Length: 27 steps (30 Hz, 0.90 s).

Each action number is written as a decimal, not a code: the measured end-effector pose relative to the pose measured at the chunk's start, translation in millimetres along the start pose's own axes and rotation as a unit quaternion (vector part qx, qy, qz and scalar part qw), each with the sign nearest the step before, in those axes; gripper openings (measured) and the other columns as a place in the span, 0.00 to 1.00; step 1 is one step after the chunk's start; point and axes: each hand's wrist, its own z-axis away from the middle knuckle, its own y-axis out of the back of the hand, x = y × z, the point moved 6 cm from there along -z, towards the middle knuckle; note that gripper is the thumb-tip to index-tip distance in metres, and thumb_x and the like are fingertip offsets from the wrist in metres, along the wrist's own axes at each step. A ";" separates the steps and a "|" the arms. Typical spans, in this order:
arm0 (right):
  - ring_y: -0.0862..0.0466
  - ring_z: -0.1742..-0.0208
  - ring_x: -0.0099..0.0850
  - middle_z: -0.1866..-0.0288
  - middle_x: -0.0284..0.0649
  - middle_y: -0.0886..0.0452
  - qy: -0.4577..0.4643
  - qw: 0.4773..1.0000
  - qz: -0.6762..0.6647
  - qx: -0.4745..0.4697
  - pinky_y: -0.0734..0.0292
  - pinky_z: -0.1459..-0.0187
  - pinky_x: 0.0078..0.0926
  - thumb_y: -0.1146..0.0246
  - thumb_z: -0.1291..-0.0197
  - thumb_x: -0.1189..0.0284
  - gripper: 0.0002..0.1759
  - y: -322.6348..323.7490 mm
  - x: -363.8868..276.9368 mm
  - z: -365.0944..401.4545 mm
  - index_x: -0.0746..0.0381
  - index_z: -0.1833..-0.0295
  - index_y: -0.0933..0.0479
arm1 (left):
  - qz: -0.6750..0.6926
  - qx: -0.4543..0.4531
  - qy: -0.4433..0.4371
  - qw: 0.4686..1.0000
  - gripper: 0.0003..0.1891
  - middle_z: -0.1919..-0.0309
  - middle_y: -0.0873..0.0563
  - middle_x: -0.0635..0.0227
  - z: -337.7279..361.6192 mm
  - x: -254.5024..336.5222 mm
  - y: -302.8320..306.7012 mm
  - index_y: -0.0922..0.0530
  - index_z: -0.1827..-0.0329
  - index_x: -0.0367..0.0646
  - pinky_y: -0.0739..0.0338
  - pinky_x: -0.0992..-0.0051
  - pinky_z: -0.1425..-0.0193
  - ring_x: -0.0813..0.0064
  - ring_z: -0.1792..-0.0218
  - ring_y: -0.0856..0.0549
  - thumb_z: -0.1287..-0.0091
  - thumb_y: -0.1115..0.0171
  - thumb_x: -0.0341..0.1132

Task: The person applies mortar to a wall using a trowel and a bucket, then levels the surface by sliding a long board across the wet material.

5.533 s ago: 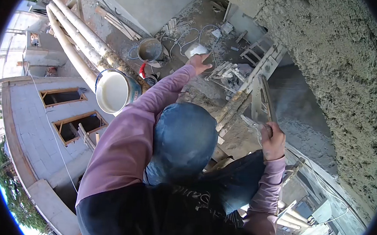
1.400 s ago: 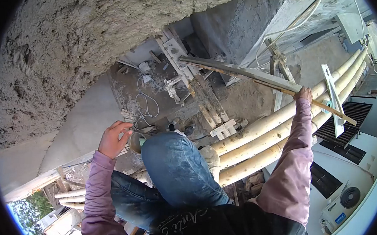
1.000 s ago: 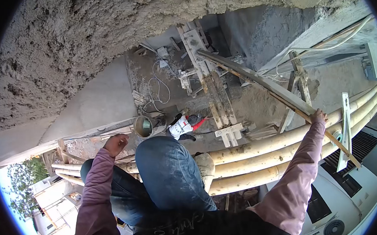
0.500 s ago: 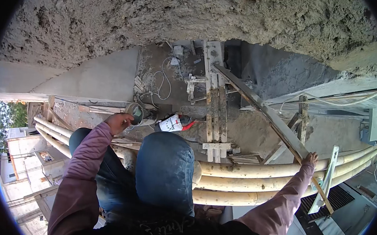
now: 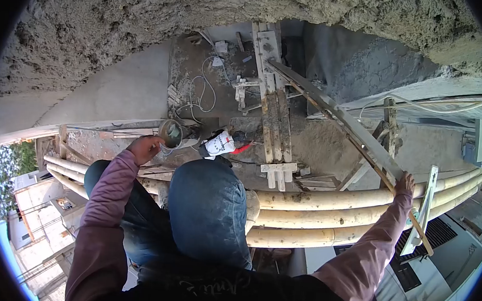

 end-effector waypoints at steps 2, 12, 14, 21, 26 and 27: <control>0.24 0.43 0.46 0.41 0.45 0.25 0.060 0.990 0.007 0.131 0.30 0.43 0.49 0.30 0.44 0.61 0.35 28.4 -1.2 7.3 0.57 0.33 0.32 | 0.011 0.009 -0.013 1.000 0.17 0.62 0.14 0.67 -1.5 0.6 -1.6 0.22 0.44 0.42 0.19 0.71 0.56 0.70 0.63 0.14 0.36 0.36 0.25; 0.22 0.51 0.47 0.53 0.47 0.22 0.151 0.890 -0.282 0.326 0.26 0.48 0.43 0.26 0.48 0.59 0.34 264.0 -82.5 60.7 0.61 0.39 0.29 | -0.024 0.016 -0.029 0.999 0.17 0.57 0.14 0.60 -4.3 53.4 11.1 0.22 0.43 0.44 0.19 0.65 0.51 0.61 0.57 0.13 0.35 0.36 0.29; 0.21 0.51 0.45 0.52 0.46 0.22 0.121 0.838 -0.414 0.334 0.25 0.48 0.42 0.21 0.53 0.63 0.37 298.5 -111.9 64.3 0.61 0.38 0.29 | -0.026 0.025 -0.035 0.999 0.17 0.56 0.14 0.59 -5.5 72.7 16.1 0.22 0.43 0.44 0.20 0.64 0.50 0.59 0.55 0.13 0.35 0.36 0.30; 0.23 0.49 0.48 0.52 0.46 0.26 0.233 0.783 -0.421 0.395 0.26 0.46 0.41 0.20 0.60 0.72 0.31 441.1 -252.8 81.5 0.60 0.49 0.28 | -0.008 0.135 -0.151 0.979 0.18 0.52 0.15 0.54 0.5 115.4 28.0 0.21 0.43 0.44 0.22 0.59 0.45 0.53 0.51 0.15 0.36 0.36 0.33; 0.26 0.49 0.50 0.53 0.46 0.30 0.425 0.743 -0.296 0.424 0.27 0.51 0.44 0.21 0.59 0.73 0.28 573.5 -383.1 165.2 0.59 0.54 0.30 | 0.015 0.170 -0.140 0.975 0.18 0.48 0.16 0.56 5.9 112.6 43.4 0.20 0.43 0.47 0.22 0.56 0.42 0.54 0.45 0.17 0.37 0.36 0.34; 0.27 0.49 0.50 0.53 0.46 0.30 0.444 0.743 -0.283 0.413 0.27 0.51 0.44 0.22 0.58 0.73 0.27 596.5 -400.5 187.6 0.59 0.54 0.30 | -0.009 0.163 -0.116 0.980 0.18 0.47 0.16 0.56 15.4 109.8 53.9 0.20 0.42 0.47 0.23 0.56 0.41 0.54 0.44 0.17 0.36 0.37 0.34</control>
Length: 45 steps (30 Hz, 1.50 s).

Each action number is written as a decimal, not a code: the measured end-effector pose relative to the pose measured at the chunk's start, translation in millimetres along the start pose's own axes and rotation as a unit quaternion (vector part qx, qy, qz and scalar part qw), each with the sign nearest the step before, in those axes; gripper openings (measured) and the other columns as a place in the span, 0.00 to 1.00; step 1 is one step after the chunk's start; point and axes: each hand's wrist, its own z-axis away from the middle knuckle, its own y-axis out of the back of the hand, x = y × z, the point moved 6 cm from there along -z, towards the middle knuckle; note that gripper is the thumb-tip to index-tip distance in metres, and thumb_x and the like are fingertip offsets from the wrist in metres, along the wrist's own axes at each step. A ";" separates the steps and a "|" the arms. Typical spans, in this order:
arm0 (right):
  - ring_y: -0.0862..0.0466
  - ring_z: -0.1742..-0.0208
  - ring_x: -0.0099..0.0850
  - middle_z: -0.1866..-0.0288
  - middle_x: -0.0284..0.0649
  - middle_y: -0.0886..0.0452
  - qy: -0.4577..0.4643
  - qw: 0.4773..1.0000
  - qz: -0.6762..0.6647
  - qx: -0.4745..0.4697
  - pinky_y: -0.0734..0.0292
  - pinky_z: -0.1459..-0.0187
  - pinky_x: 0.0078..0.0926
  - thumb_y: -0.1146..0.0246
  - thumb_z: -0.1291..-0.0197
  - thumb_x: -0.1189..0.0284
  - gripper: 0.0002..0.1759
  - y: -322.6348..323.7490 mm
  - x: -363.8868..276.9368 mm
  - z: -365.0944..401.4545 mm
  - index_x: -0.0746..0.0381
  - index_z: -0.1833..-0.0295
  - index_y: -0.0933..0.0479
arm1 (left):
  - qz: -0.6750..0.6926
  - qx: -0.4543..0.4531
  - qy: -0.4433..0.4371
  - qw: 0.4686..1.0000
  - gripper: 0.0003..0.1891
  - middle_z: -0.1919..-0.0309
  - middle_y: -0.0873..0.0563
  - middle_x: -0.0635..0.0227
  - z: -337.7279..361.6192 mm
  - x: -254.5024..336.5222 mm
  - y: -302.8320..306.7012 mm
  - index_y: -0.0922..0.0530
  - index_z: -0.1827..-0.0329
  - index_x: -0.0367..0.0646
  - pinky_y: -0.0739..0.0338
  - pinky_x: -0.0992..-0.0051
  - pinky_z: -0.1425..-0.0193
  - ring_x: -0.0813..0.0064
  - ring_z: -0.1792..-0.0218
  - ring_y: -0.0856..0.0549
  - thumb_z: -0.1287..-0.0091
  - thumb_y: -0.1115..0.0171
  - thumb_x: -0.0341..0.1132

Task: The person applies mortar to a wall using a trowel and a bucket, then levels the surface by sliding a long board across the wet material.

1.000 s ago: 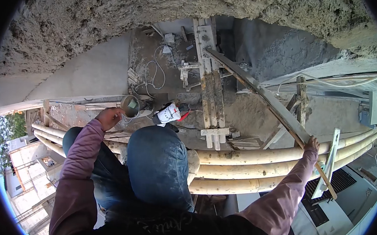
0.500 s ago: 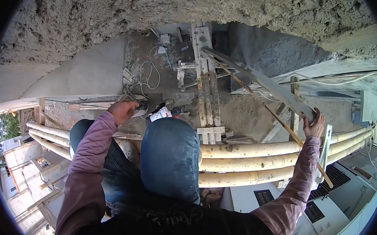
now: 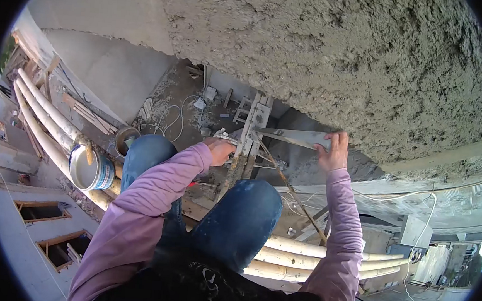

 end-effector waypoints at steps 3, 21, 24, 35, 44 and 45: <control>0.26 0.50 0.49 0.53 0.46 0.30 0.028 0.998 0.014 -0.048 0.28 0.51 0.44 0.23 0.59 0.76 0.27 48.5 -76.3 -35.2 0.59 0.55 0.30 | -0.034 0.007 0.037 0.999 0.17 0.44 0.16 0.59 18.1 2.7 31.7 0.20 0.43 0.48 0.23 0.56 0.39 0.54 0.42 0.17 0.35 0.39 0.35; 0.24 0.53 0.45 0.56 0.43 0.28 0.223 0.953 -0.071 -0.194 0.27 0.50 0.36 0.22 0.60 0.78 0.25 176.9 -331.1 -141.3 0.61 0.57 0.29 | 0.338 0.255 -0.236 0.875 0.46 0.36 0.25 0.52 60.4 55.7 138.2 0.29 0.33 0.40 0.32 0.59 0.29 0.53 0.34 0.26 0.52 0.19 0.53; 0.23 0.52 0.42 0.54 0.42 0.27 0.255 0.938 -0.098 -0.212 0.27 0.49 0.35 0.22 0.61 0.79 0.26 171.7 -357.5 -155.9 0.61 0.55 0.28 | 0.422 0.256 -0.257 0.831 0.43 0.44 0.19 0.50 77.1 46.9 146.1 0.28 0.37 0.37 0.26 0.63 0.36 0.56 0.42 0.18 0.55 0.17 0.47; 0.22 0.39 0.42 0.37 0.47 0.24 0.168 0.969 -0.179 0.016 0.26 0.40 0.37 0.21 0.54 0.66 0.48 189.1 -347.9 -116.2 0.62 0.26 0.35 | 0.353 0.557 -0.126 0.741 0.26 0.65 0.13 0.56 134.1 11.0 184.8 0.23 0.53 0.37 0.18 0.66 0.56 0.57 0.63 0.11 0.54 0.22 0.35; 0.15 0.62 0.25 0.58 0.37 0.16 -0.515 0.716 -0.464 0.076 0.20 0.62 0.23 0.36 0.35 0.72 0.15 -9.0 -74.4 166.9 0.64 0.45 0.23 | 0.347 0.610 -0.131 0.701 0.24 0.59 0.17 0.62 167.5 65.7 238.2 0.23 0.47 0.30 0.23 0.72 0.50 0.71 0.60 0.17 0.46 0.25 0.24; 0.14 0.62 0.26 0.57 0.36 0.15 -0.571 0.667 -0.475 0.060 0.19 0.63 0.24 0.38 0.35 0.72 0.13 -36.1 -62.1 198.6 0.63 0.46 0.22 | 0.382 0.600 -0.120 0.693 0.23 0.59 0.17 0.61 167.2 63.2 245.2 0.24 0.47 0.30 0.23 0.72 0.52 0.72 0.59 0.17 0.45 0.25 0.24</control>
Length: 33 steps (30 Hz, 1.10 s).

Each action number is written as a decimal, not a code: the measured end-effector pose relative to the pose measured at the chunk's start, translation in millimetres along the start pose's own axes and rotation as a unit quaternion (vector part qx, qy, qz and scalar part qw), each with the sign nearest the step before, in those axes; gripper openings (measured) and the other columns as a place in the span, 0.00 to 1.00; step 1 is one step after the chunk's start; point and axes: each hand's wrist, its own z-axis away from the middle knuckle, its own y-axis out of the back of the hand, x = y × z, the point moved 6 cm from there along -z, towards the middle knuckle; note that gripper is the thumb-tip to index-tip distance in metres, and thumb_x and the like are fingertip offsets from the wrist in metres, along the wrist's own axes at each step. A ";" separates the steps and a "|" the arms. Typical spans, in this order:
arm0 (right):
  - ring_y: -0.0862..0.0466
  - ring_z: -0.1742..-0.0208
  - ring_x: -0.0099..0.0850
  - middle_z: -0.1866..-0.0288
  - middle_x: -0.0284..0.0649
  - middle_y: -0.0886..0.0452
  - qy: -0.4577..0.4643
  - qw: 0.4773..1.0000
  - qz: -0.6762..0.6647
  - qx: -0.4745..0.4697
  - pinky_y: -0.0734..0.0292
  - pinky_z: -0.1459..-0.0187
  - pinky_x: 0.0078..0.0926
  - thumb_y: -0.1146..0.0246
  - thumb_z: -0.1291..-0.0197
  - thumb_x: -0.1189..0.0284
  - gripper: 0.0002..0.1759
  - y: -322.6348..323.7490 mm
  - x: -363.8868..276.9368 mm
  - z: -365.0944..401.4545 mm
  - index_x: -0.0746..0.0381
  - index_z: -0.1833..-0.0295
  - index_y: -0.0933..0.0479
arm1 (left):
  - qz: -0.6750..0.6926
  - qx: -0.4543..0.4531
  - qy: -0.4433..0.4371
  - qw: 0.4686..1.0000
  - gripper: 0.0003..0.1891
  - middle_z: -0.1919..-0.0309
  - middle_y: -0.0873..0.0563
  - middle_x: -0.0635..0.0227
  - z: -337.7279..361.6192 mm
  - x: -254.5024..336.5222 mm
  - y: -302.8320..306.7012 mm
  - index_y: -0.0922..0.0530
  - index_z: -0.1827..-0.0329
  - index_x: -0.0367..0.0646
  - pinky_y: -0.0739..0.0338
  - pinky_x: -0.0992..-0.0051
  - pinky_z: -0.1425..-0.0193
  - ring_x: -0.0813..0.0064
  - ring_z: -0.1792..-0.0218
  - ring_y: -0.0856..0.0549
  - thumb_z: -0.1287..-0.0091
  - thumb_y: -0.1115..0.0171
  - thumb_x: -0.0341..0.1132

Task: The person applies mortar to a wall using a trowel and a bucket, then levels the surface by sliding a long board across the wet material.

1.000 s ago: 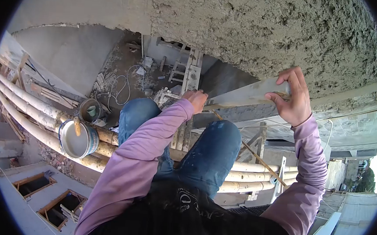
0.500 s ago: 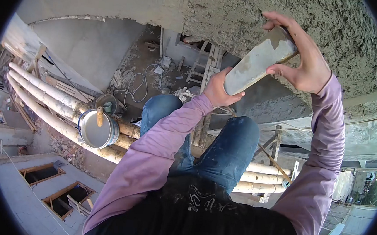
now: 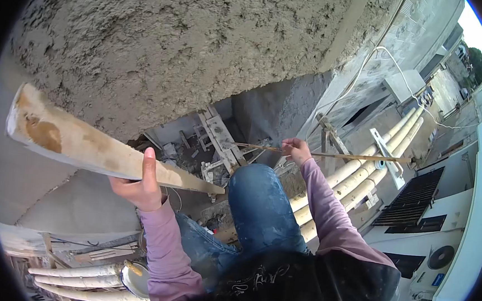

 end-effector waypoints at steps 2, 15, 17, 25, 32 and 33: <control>0.14 0.64 0.29 0.59 0.36 0.15 -0.066 0.998 -0.001 -0.004 0.19 0.66 0.28 0.44 0.36 0.76 0.11 17.2 77.7 -25.2 0.62 0.49 0.22 | 0.017 0.042 0.010 0.999 0.21 0.60 0.18 0.60 -25.3 10.2 3.9 0.25 0.48 0.29 0.23 0.73 0.56 0.73 0.62 0.18 0.43 0.27 0.24; 0.21 0.42 0.52 0.38 0.61 0.25 -0.289 0.809 -0.508 -0.067 0.27 0.39 0.51 0.57 0.27 0.42 0.40 -98.5 171.4 -65.5 0.70 0.32 0.37 | 0.281 0.047 0.103 0.953 0.06 0.66 0.22 0.64 -159.3 70.7 120.4 0.23 0.61 0.38 0.23 0.67 0.54 0.70 0.63 0.23 0.31 0.37 0.31; 0.23 0.39 0.54 0.36 0.62 0.27 -0.207 0.768 -0.606 0.011 0.30 0.35 0.50 0.57 0.30 0.36 0.45 -98.0 112.3 -62.1 0.70 0.35 0.35 | 0.257 0.120 0.141 0.948 0.07 0.63 0.20 0.64 -166.0 61.3 155.0 0.22 0.61 0.41 0.23 0.67 0.52 0.69 0.60 0.21 0.34 0.34 0.34; 0.23 0.37 0.47 0.41 0.49 0.21 0.103 0.792 -0.580 0.164 0.29 0.35 0.50 0.44 0.33 0.41 0.36 -27.9 10.8 -94.5 0.62 0.37 0.31 | 0.118 0.298 0.354 0.879 0.25 0.46 0.16 0.68 -113.7 -84.8 228.6 0.21 0.42 0.47 0.23 0.59 0.38 0.64 0.46 0.18 0.38 0.30 0.51; 0.16 0.55 0.35 0.54 0.41 0.21 0.102 0.864 -0.419 0.259 0.18 0.62 0.38 0.34 0.36 0.50 0.30 22.1 -69.7 -110.4 0.63 0.42 0.32 | 0.239 0.331 0.450 0.794 0.30 0.41 0.19 0.60 -8.5 -273.6 247.5 0.23 0.39 0.43 0.25 0.45 0.35 0.54 0.40 0.20 0.39 0.29 0.52; 0.17 0.55 0.34 0.54 0.41 0.21 0.130 0.868 -0.393 0.276 0.18 0.63 0.38 0.34 0.37 0.51 0.30 25.2 -79.4 -113.6 0.63 0.42 0.32 | 0.242 0.332 0.461 0.787 0.32 0.39 0.20 0.59 -6.0 -288.0 242.0 0.25 0.38 0.42 0.26 0.44 0.34 0.53 0.38 0.21 0.40 0.29 0.52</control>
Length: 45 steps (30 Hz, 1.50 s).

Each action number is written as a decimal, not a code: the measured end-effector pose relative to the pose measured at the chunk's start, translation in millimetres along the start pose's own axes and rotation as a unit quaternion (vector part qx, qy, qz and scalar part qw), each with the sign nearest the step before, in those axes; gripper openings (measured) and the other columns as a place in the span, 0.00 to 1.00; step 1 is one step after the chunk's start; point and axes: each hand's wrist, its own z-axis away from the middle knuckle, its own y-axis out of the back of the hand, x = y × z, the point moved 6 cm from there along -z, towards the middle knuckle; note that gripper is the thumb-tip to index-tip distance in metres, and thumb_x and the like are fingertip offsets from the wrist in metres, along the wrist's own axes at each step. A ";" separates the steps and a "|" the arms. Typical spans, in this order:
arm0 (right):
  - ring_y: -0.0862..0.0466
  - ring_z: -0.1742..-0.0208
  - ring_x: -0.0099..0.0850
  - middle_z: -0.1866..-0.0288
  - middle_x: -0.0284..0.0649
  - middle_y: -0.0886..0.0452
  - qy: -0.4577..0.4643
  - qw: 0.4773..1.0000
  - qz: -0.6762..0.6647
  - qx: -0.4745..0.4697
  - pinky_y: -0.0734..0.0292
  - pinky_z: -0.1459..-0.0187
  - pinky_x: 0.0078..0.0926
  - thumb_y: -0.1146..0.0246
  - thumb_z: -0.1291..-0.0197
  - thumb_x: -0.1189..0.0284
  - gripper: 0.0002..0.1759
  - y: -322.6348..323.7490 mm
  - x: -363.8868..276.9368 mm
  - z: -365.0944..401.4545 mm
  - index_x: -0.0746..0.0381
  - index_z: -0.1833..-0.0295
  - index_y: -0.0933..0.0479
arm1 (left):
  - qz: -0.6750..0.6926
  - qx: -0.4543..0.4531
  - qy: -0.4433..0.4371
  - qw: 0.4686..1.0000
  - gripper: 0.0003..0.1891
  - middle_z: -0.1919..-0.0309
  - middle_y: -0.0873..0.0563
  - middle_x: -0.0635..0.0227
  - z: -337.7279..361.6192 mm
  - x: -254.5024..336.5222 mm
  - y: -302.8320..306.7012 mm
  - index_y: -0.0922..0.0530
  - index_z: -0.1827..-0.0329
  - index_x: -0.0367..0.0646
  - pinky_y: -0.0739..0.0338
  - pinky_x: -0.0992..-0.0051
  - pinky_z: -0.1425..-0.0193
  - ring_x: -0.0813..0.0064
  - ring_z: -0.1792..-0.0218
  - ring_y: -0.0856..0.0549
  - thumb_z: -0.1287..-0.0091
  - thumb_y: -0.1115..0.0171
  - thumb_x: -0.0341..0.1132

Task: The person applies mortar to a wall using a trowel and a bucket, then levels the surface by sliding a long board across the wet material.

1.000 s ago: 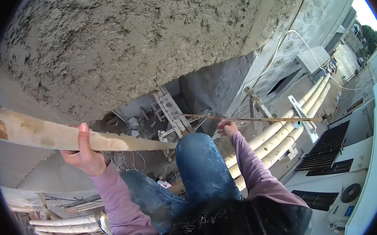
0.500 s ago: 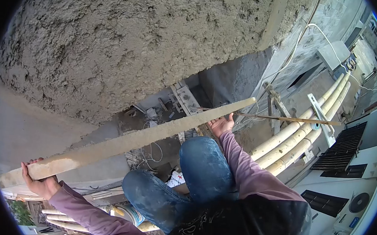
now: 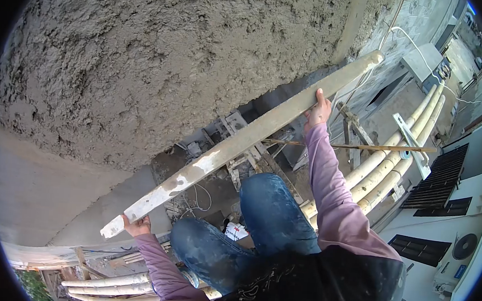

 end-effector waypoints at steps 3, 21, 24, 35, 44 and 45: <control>0.18 0.59 0.30 0.55 0.40 0.21 0.071 0.997 0.034 0.010 0.21 0.67 0.35 0.31 0.39 0.53 0.30 -14.4 -17.7 13.0 0.64 0.44 0.32 | -0.009 0.002 0.005 1.000 0.31 0.41 0.19 0.61 -30.4 -25.8 -2.9 0.24 0.38 0.45 0.24 0.46 0.37 0.55 0.40 0.20 0.39 0.30 0.54; 0.19 0.57 0.33 0.54 0.45 0.18 0.143 0.986 0.078 0.045 0.24 0.52 0.30 0.29 0.39 0.61 0.26 -13.1 22.5 -96.1 0.70 0.47 0.27 | -0.054 -0.020 -0.008 0.998 0.24 0.46 0.17 0.64 -35.1 -60.1 -88.3 0.24 0.41 0.45 0.21 0.52 0.37 0.60 0.42 0.19 0.34 0.32 0.49; 0.20 0.52 0.32 0.48 0.44 0.20 0.180 0.980 0.077 0.019 0.25 0.49 0.30 0.29 0.38 0.61 0.28 -12.8 19.2 -94.4 0.69 0.43 0.29 | -0.063 0.003 -0.008 0.998 0.24 0.46 0.18 0.63 -34.1 -59.4 -89.6 0.24 0.41 0.45 0.20 0.51 0.38 0.59 0.41 0.19 0.34 0.32 0.48; 0.18 0.57 0.41 0.43 0.57 0.25 0.231 0.972 0.032 0.007 0.18 0.54 0.37 0.33 0.38 0.69 0.43 -30.6 -6.6 -117.0 0.76 0.27 0.49 | -0.017 -0.006 -0.029 0.999 0.23 0.43 0.22 0.60 7.9 -77.5 -112.0 0.26 0.38 0.48 0.27 0.52 0.35 0.60 0.41 0.22 0.32 0.33 0.46; 0.50 0.17 0.43 0.18 0.60 0.54 0.224 0.968 0.105 0.047 0.57 0.21 0.30 0.36 0.34 0.62 0.53 -65.5 15.0 1.0 0.75 0.20 0.64 | -0.073 -0.040 0.007 0.997 0.27 0.37 0.23 0.57 -57.2 -13.9 -80.2 0.26 0.36 0.41 0.27 0.54 0.30 0.57 0.35 0.24 0.35 0.32 0.45; 0.55 0.16 0.43 0.17 0.59 0.57 0.232 0.967 0.098 0.045 0.60 0.21 0.31 0.36 0.33 0.64 0.52 -68.3 26.9 13.6 0.75 0.20 0.64 | -0.054 -0.037 -0.002 0.998 0.28 0.37 0.21 0.57 -62.9 -2.2 -82.9 0.25 0.35 0.40 0.26 0.52 0.31 0.56 0.34 0.23 0.35 0.34 0.46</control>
